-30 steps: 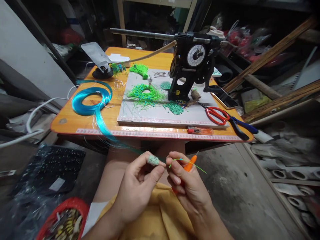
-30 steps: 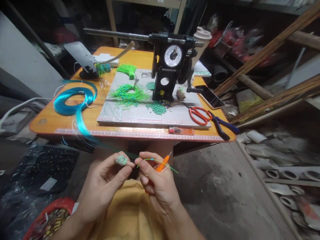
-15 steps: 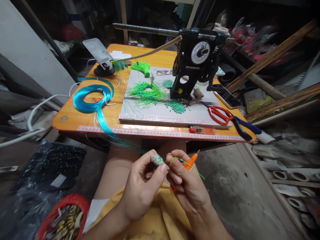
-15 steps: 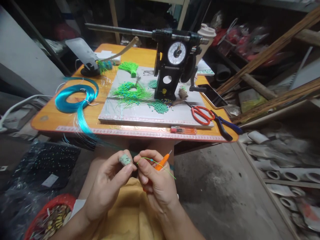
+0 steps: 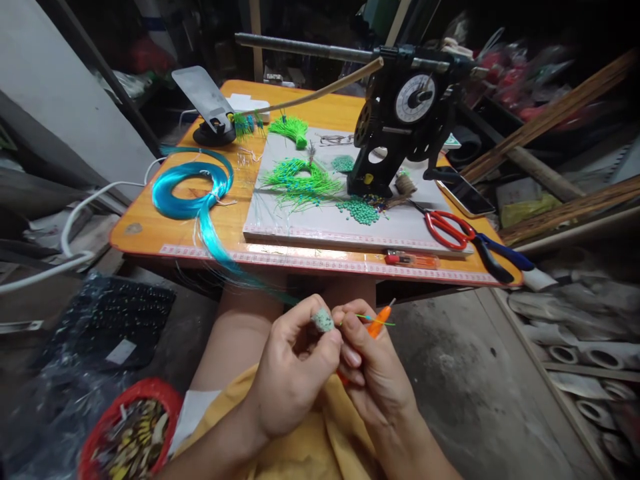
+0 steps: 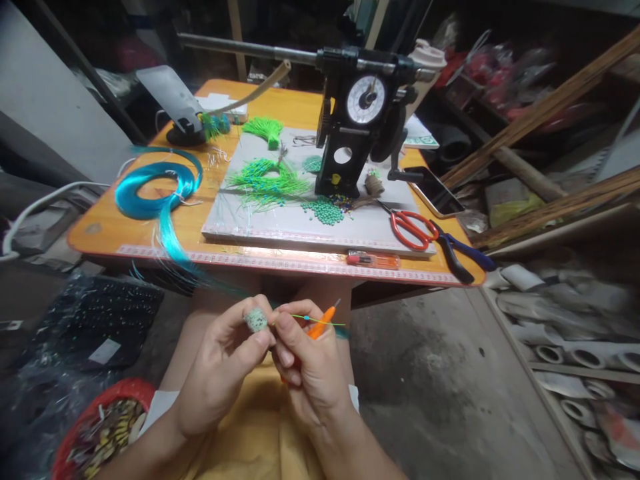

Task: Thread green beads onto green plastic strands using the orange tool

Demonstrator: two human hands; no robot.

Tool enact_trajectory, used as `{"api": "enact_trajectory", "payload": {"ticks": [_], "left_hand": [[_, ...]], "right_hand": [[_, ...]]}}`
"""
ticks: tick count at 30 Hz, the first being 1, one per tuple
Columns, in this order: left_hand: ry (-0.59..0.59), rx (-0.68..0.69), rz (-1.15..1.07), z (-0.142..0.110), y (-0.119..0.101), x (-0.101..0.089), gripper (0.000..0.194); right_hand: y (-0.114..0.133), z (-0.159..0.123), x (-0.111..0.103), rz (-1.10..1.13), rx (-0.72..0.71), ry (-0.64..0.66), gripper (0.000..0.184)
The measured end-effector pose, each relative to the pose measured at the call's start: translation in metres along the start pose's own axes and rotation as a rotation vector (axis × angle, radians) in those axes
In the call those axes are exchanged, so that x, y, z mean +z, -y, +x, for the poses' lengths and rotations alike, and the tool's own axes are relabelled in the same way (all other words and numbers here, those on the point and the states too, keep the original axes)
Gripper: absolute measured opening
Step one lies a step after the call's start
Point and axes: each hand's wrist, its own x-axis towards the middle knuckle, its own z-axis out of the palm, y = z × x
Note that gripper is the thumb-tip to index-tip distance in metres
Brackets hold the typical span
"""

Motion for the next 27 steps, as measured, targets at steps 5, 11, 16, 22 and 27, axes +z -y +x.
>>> {"api": "enact_trajectory", "payload": {"ticks": [5,11,16,22,27], "left_hand": [[-0.01,0.005,0.014,0.0008,0.0006,0.0003,0.025],[-0.004,0.012,0.038,0.0004,0.0007,0.0001,0.026],[-0.004,0.004,0.039,0.0004,0.0011,-0.0004,0.026],[-0.011,-0.006,0.048,-0.001,0.0016,-0.0018,0.024],[-0.009,0.007,0.043,-0.0007,0.0019,-0.0013,0.024]], "right_hand": [[-0.0004,-0.0006,-0.0001,0.002,0.0,0.011,0.029],[-0.0004,0.0001,0.0013,0.005,0.01,0.017,0.031],[-0.0017,-0.0005,0.0005,0.031,0.007,0.015,0.028],[-0.0019,0.0,0.0007,0.033,0.004,0.012,0.029],[-0.002,-0.0006,0.0011,0.021,-0.002,0.004,0.03]]}}
